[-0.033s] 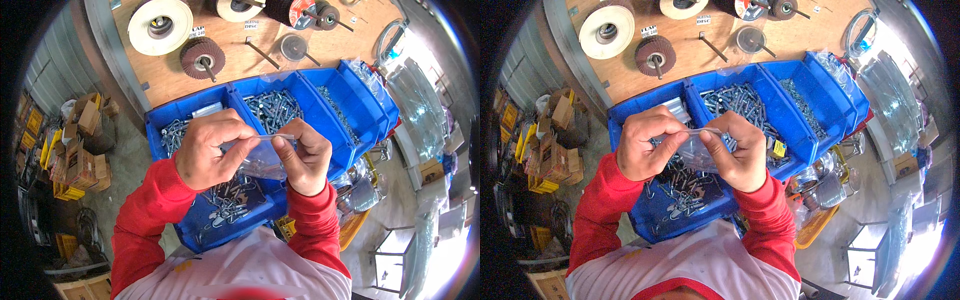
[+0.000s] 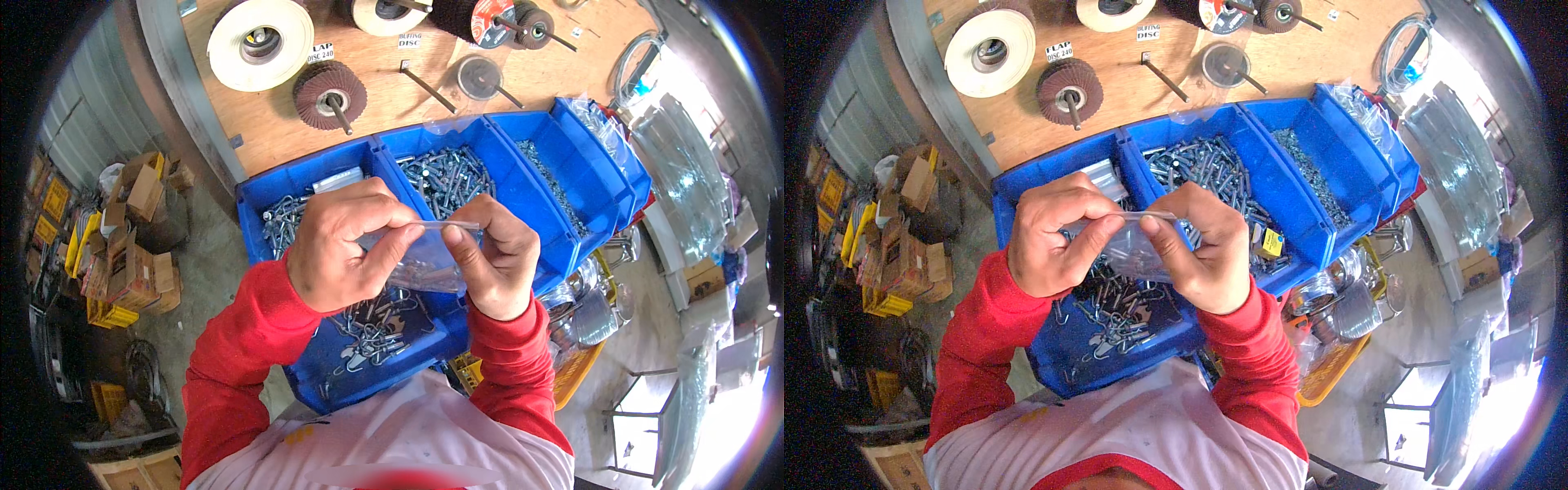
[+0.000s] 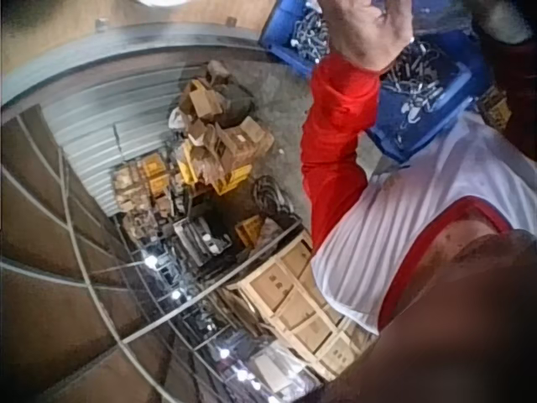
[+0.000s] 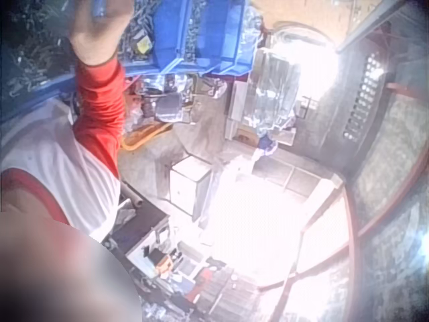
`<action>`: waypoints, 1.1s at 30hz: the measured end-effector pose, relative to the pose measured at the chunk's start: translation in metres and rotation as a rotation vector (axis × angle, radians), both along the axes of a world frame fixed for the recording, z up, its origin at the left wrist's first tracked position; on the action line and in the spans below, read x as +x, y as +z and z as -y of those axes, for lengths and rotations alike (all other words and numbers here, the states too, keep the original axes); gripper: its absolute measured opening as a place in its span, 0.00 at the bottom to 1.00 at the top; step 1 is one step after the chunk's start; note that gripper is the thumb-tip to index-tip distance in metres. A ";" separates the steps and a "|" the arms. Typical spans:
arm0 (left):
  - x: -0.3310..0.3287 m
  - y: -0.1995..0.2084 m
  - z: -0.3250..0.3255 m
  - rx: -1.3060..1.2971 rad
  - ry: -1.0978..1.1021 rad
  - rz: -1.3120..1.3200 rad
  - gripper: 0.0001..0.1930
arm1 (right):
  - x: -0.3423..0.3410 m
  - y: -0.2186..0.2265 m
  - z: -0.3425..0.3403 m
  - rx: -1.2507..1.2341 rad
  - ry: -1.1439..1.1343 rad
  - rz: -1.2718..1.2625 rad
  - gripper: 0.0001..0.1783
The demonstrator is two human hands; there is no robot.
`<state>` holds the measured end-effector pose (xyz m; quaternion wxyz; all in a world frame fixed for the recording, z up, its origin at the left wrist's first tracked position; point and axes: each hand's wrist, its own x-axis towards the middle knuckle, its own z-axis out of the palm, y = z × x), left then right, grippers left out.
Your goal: The person repeatedly picks small metal fasteners from a blue compartmentalized bin and places them into small clear plastic bags. They seal each bag and set it aside, continuing the cycle with additional fasteners from the same bin.
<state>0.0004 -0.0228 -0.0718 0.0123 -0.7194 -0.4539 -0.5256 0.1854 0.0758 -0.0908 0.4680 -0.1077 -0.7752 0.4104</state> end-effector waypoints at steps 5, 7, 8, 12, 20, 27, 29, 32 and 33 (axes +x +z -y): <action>0.002 -0.006 -0.001 -0.098 -0.032 0.015 0.02 | -0.005 -0.005 0.000 0.150 -0.034 0.034 0.03; -0.001 -0.006 -0.002 -0.093 -0.044 0.024 0.02 | -0.005 -0.006 0.000 0.218 -0.097 0.026 0.04; -0.003 -0.006 -0.001 -0.093 -0.028 0.024 0.02 | -0.003 -0.005 -0.001 0.198 -0.115 0.027 0.04; -0.014 -0.006 0.005 -0.121 0.008 0.025 0.04 | 0.004 -0.001 -0.002 0.110 -0.151 0.070 0.04; -0.022 -0.012 0.009 -0.235 0.009 0.150 0.05 | 0.017 -0.001 -0.012 -0.167 -0.049 0.087 0.06; -0.020 -0.018 0.008 -0.158 0.036 0.121 0.07 | 0.021 -0.008 -0.015 0.042 -0.174 0.084 0.05; -0.018 -0.018 0.009 -0.130 0.055 0.091 0.08 | 0.023 -0.010 -0.012 0.077 -0.206 0.088 0.05; -0.014 -0.017 0.009 -0.102 0.033 0.103 0.07 | 0.027 -0.011 -0.008 0.028 -0.186 0.077 0.06; -0.012 -0.016 0.009 -0.110 0.014 0.113 0.07 | 0.030 -0.011 -0.006 -0.034 -0.167 0.061 0.06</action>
